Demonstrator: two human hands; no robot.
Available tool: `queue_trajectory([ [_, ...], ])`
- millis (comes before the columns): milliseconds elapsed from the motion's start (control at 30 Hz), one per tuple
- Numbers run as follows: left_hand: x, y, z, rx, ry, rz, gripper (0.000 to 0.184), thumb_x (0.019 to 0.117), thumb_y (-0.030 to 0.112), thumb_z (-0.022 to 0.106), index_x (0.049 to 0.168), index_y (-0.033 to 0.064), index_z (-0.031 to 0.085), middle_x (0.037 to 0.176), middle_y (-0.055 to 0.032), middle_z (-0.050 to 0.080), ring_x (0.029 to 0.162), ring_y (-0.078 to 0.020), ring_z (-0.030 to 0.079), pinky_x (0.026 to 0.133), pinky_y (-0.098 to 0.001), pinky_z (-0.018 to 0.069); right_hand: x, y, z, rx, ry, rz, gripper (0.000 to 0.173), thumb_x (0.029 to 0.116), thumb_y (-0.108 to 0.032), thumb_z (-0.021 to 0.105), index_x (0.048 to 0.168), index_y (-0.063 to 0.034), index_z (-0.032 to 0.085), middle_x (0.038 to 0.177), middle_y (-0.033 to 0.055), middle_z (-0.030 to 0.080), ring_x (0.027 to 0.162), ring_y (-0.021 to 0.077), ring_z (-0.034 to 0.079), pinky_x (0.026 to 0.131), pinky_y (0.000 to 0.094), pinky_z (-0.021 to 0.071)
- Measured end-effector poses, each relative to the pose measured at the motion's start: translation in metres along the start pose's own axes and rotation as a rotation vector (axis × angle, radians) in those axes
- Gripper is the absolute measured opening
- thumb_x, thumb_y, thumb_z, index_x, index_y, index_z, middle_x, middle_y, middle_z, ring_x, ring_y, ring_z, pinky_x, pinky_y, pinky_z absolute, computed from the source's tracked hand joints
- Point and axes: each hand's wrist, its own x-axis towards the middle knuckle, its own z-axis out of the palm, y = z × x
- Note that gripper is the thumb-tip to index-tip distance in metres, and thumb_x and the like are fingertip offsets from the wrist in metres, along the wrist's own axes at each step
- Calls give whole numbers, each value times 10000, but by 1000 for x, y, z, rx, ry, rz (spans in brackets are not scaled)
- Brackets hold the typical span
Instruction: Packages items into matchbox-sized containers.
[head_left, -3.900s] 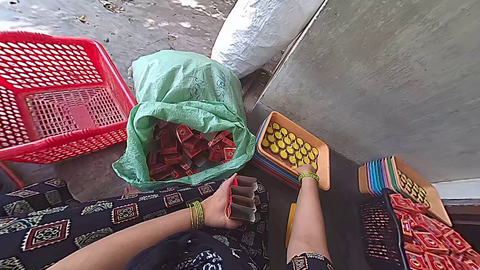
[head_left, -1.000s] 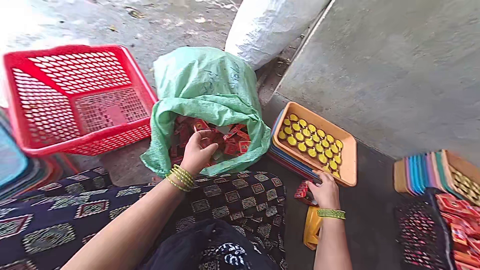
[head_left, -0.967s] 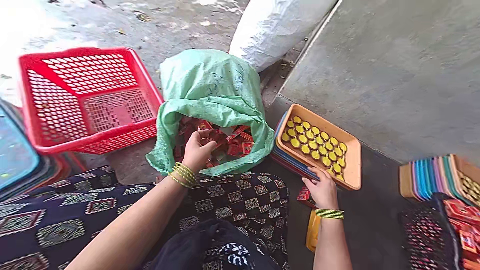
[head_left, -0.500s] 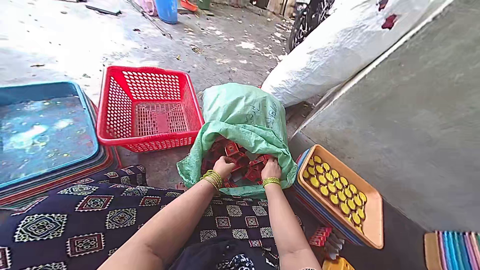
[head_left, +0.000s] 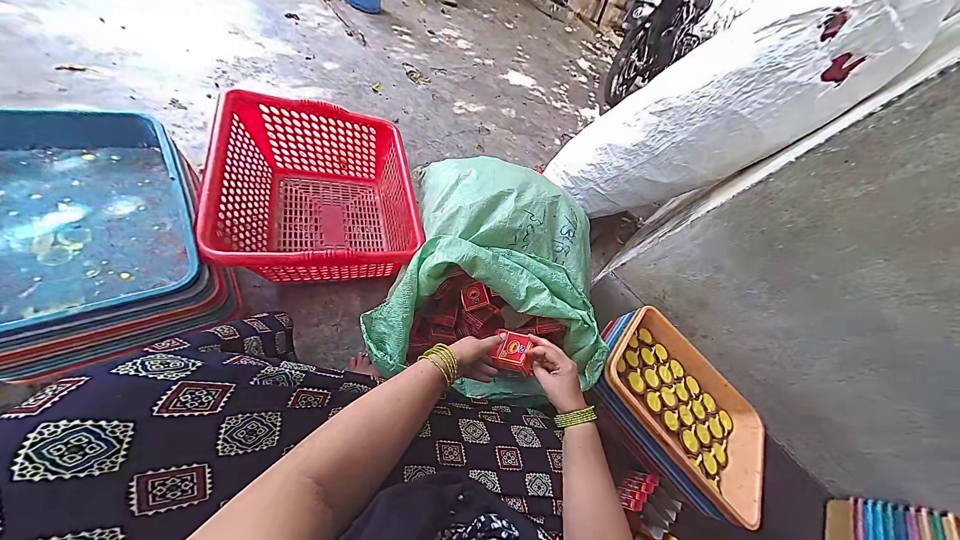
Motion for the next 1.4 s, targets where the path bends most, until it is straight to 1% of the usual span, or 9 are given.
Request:
queue_trajectory([
  [100, 4, -5, -3, -52, 78, 14, 758, 911, 439, 747, 1442, -18, 457, 1286, -240, 633, 1123, -332, 674, 944, -473, 572, 2, 1, 9, 135, 39, 9, 212, 826, 128, 675, 990, 15, 746, 1320, 192, 666, 1167, 252, 688, 897, 357, 636],
  [300, 0, -1, -3, -306, 3, 138, 550, 992, 453, 623, 1327, 18, 593, 1220, -161, 684, 1083, -262, 687, 936, -431, 564, 4, -7, 43, 22, 38, 152, 346, 878, -55, 756, 1187, 27, 626, 1226, 176, 640, 928, 197, 720, 781, 347, 653],
  [467, 10, -6, -10, -357, 109, 227, 772, 859, 307, 809, 1476, 44, 427, 1378, -199, 571, 1260, -322, 575, 1034, -505, 505, 16, -24, 66, 466, 148, 504, 326, 1068, -49, 453, 1370, 20, 349, 971, 178, 690, 776, 301, 752, 617, 436, 659],
  [567, 16, -16, -7, -212, 150, 171, 496, 939, 283, 736, 1316, -2, 584, 1177, -186, 671, 1072, -283, 664, 930, -470, 556, 19, -18, 70, 532, -50, 687, 380, 1057, -59, 435, 1435, -20, 426, 1090, 176, 682, 921, 300, 718, 714, 464, 630],
  [767, 27, -23, -19, 98, 371, -28, 631, 985, 382, 621, 1432, -40, 477, 1357, -281, 566, 1248, -403, 571, 1011, -592, 482, 28, 21, 72, -85, -63, 912, 330, 968, -152, 621, 1278, -41, 611, 1148, 188, 688, 929, 305, 731, 766, 501, 633],
  [900, 20, -13, -27, 141, 545, -46, 675, 957, 337, 626, 1481, -25, 403, 1390, -269, 552, 1297, -378, 553, 1043, -577, 469, 37, 44, 57, -460, -243, 879, 320, 948, -242, 681, 1229, -91, 702, 1220, 152, 706, 1160, 297, 670, 1012, 526, 519],
  [1133, 24, -10, -29, 137, 598, -21, 655, 957, 327, 622, 1470, -27, 422, 1445, -270, 503, 1351, -366, 511, 1082, -550, 448, 42, 45, 106, -758, -768, 757, 890, 825, -646, 732, 1434, -33, 518, 1337, 215, 632, 1266, 362, 609, 1057, 586, 483],
  [1300, 19, -7, -29, 154, 573, 7, 581, 963, 295, 604, 1444, -3, 469, 1383, -250, 565, 1297, -354, 559, 1050, -552, 468, 51, 47, 119, -805, -729, 724, 787, 876, -428, 721, 1469, 11, 448, 1321, 246, 633, 1233, 393, 630, 1018, 597, 504],
  [1400, 12, -3, -28, 247, 535, -38, 569, 979, 276, 567, 1453, -15, 450, 1390, -256, 562, 1300, -359, 559, 1053, -560, 464, 56, 45, 91, -532, -549, 796, 479, 889, -301, 707, 1308, -85, 624, 1223, 187, 687, 1159, 338, 657, 984, 573, 514],
])
